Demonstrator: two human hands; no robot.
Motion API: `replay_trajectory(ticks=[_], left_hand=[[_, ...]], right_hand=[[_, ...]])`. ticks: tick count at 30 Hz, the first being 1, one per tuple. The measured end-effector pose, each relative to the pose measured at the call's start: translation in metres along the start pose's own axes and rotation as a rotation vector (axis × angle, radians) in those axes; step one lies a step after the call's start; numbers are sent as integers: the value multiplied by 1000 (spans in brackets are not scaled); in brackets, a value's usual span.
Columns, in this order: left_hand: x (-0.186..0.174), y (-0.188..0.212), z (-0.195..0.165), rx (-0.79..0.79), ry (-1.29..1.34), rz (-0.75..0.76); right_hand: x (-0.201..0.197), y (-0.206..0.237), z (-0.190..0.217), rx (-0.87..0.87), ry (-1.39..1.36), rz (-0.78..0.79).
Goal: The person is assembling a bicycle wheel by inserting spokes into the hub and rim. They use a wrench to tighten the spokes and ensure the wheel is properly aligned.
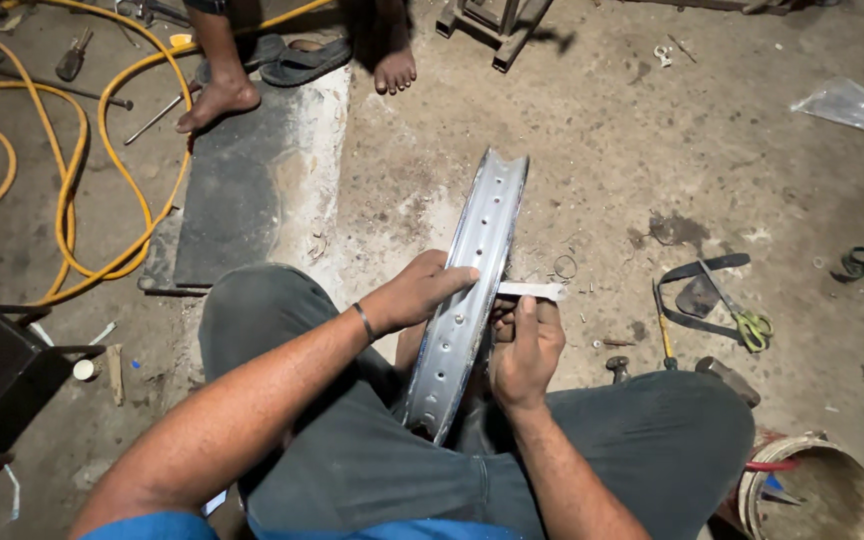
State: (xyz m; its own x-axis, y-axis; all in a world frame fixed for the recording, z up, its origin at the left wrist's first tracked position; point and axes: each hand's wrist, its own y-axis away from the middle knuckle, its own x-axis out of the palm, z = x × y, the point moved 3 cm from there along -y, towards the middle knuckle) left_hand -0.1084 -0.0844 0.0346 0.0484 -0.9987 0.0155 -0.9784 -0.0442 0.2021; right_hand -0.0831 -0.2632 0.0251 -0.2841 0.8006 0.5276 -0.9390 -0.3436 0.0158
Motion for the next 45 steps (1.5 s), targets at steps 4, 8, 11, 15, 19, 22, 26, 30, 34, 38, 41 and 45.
replay_trajectory(ticks=[4, 8, 11, 15, 19, 22, 26, 30, 34, 38, 41, 45], left_hand=[[-1, 1, -9, 64, -86, -50], [-9, 2, -23, 280, -432, -178], [-12, 1, -28, 393, -530, -188], [-6, 2, -29, 430, -617, -229], [10, 3, -44, 423, -925, -214], [9, 7, -62, 189, -930, -123], [3, 32, -92, 278, -868, -222], [17, 61, -85, 145, -1083, -267], [44, 100, -51, 99, -720, -153], [47, 115, -42, 361, -261, -23], [45, 110, -36, -15, -277, 6], [43, 110, -37, -201, -217, -15]], right_hand=[[-4, -12, -5, -29, 182, 1], [11, -25, -7, 77, -61, 85], [22, -34, -14, 167, -138, 97], [11, -49, -28, 283, -55, 263], [-26, -66, -59, 702, -52, 139], [-38, -70, -66, 575, -42, 152], [-33, -62, -59, 441, -107, 196], [-36, -46, -48, 341, -7, 216], [-40, -38, -48, 272, -9, 179], [-37, -30, -41, 329, -65, 89], [-26, -27, -24, 224, 92, 163], [-14, -20, -8, 165, 150, 202]])
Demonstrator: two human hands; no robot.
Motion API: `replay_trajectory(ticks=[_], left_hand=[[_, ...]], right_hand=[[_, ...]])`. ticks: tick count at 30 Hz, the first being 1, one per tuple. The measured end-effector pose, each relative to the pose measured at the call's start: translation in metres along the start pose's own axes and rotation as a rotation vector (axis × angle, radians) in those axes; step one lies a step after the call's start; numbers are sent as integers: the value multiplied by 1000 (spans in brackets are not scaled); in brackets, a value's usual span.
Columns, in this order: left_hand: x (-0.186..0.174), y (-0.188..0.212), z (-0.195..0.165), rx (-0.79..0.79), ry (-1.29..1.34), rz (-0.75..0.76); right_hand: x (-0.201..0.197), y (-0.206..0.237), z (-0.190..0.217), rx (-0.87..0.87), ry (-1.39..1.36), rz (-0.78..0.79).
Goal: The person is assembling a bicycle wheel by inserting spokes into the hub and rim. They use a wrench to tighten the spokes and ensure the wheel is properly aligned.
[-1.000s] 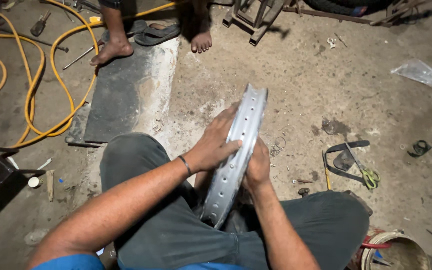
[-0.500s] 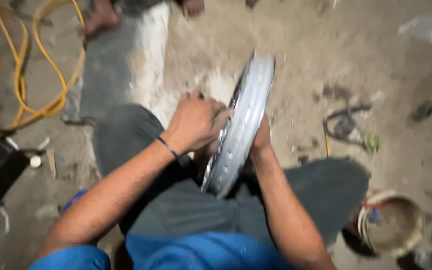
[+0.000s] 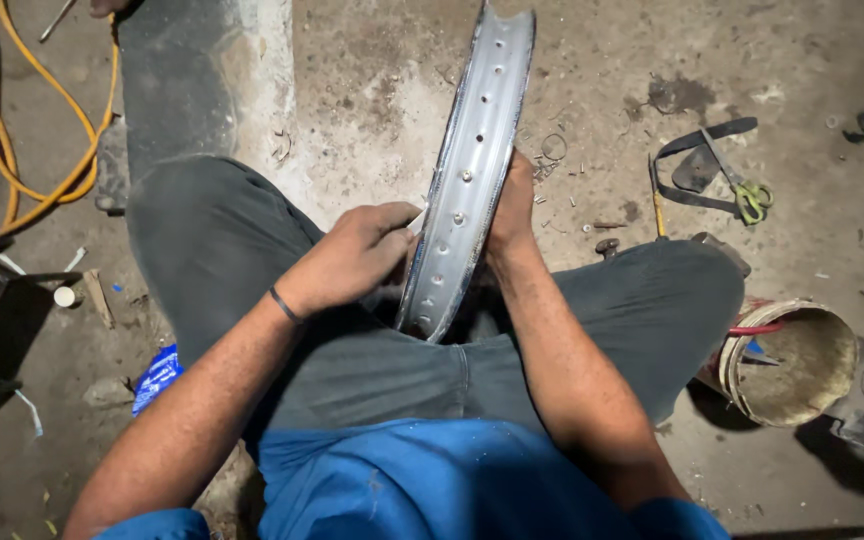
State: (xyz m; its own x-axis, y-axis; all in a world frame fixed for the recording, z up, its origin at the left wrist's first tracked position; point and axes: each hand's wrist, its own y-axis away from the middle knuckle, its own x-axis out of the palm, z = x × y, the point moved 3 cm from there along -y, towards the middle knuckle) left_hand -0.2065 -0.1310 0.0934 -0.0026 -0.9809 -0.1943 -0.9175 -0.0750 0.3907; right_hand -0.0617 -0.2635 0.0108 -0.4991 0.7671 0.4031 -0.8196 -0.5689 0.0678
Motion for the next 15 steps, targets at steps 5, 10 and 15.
replay_trajectory(ticks=[5, 10, 15], left_hand=[[-23, 4, 1, 239, -348, -218], [-32, 2, -27, 258, 29, -340], [-9, -3, -96, 750, -406, -331]], right_hand=[[0, 8, 10, -10, 36, -47], [8, 23, 49, -430, 421, -110], [26, 39, 91, -609, 275, -330]])
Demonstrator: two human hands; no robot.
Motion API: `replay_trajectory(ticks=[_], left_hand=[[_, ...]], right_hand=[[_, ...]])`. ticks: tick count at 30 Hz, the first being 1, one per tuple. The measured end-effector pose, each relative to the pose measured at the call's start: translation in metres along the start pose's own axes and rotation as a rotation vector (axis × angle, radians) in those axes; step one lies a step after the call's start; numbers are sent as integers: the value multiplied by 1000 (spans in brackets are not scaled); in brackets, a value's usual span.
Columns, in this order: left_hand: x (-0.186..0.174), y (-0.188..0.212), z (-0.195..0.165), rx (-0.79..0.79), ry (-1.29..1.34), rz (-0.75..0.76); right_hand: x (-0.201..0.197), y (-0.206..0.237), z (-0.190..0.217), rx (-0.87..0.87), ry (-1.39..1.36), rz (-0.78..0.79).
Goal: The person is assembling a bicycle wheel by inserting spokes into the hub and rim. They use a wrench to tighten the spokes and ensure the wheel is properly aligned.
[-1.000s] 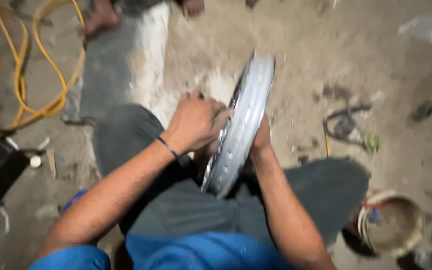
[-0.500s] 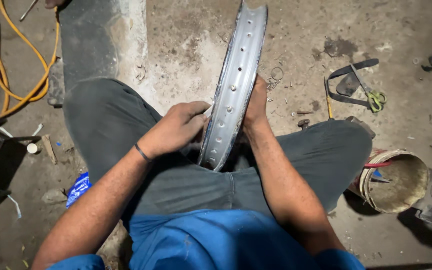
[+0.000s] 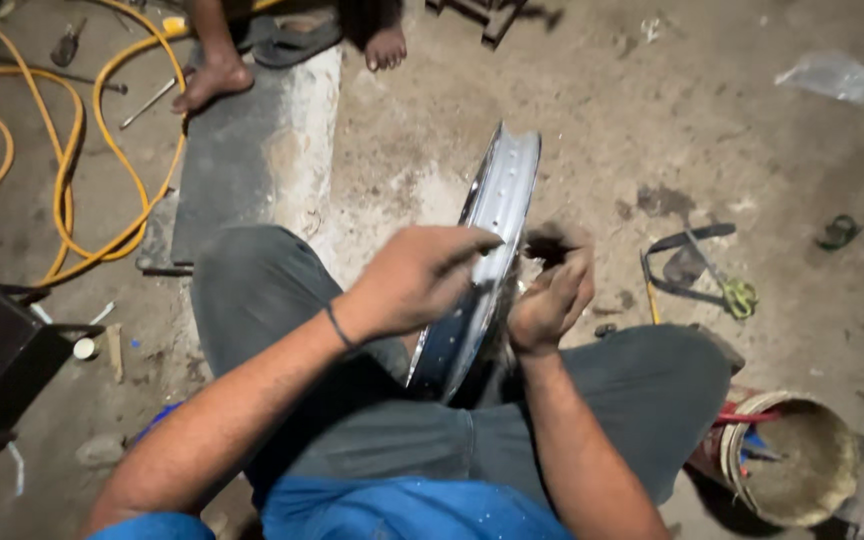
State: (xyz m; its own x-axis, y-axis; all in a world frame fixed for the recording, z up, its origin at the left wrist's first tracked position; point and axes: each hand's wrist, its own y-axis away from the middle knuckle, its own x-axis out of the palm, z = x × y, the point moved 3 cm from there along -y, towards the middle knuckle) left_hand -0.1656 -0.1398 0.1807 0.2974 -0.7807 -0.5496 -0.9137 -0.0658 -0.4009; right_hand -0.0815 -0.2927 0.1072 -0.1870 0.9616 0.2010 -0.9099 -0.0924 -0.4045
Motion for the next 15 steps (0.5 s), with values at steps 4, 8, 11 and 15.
replay_trajectory(ticks=[4, 8, 11, 15], left_hand=[[18, -21, 2, 137, 45, 204], [9, -27, 79, -198, 172, -131], [23, -20, 153, -303, 12, 6], [100, 19, 212, -487, -130, 459]], right_hand=[[5, 2, 26, -155, 26, 232], [-15, -14, 10, 113, -146, 130], [-36, -35, -18, 339, -210, 36], [-35, -36, -56, 531, -154, 78]])
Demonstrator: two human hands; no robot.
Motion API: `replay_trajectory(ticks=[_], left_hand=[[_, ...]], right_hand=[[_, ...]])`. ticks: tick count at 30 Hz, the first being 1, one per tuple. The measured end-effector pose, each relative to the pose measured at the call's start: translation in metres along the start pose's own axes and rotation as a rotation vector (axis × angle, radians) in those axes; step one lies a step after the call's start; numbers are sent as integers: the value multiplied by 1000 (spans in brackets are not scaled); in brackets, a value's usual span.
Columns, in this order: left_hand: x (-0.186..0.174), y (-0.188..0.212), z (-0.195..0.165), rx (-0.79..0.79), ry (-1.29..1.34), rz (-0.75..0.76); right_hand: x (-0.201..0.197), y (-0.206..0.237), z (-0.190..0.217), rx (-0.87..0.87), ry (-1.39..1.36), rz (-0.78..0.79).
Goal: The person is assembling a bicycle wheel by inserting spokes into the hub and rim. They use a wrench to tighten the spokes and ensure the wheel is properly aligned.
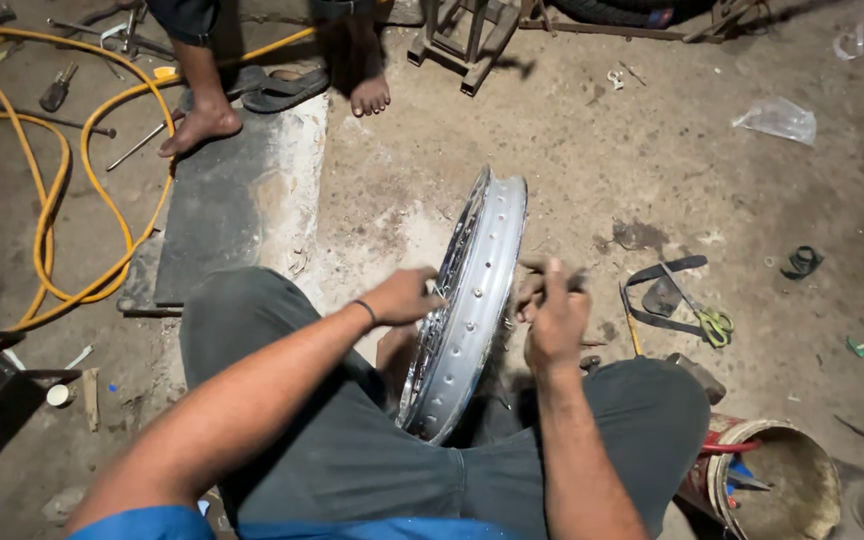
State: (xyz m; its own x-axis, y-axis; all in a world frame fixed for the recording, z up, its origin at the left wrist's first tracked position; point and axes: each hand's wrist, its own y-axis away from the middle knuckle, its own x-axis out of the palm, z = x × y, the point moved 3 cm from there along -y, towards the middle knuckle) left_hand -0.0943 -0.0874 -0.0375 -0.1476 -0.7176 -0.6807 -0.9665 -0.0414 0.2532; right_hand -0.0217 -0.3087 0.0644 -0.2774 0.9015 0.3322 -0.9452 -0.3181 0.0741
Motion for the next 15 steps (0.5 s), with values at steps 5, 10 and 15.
replay_trajectory(ticks=[5, 10, 15], left_hand=[[49, -8, 7, 38, 11, 175], [36, -9, -5, -42, 169, 120], [30, -7, -9, -76, 18, 93]], right_hand=[[22, 15, -30, -70, 253, 64], [30, 20, -35, -107, 331, 100], [29, 14, -52, -107, 351, 119]])
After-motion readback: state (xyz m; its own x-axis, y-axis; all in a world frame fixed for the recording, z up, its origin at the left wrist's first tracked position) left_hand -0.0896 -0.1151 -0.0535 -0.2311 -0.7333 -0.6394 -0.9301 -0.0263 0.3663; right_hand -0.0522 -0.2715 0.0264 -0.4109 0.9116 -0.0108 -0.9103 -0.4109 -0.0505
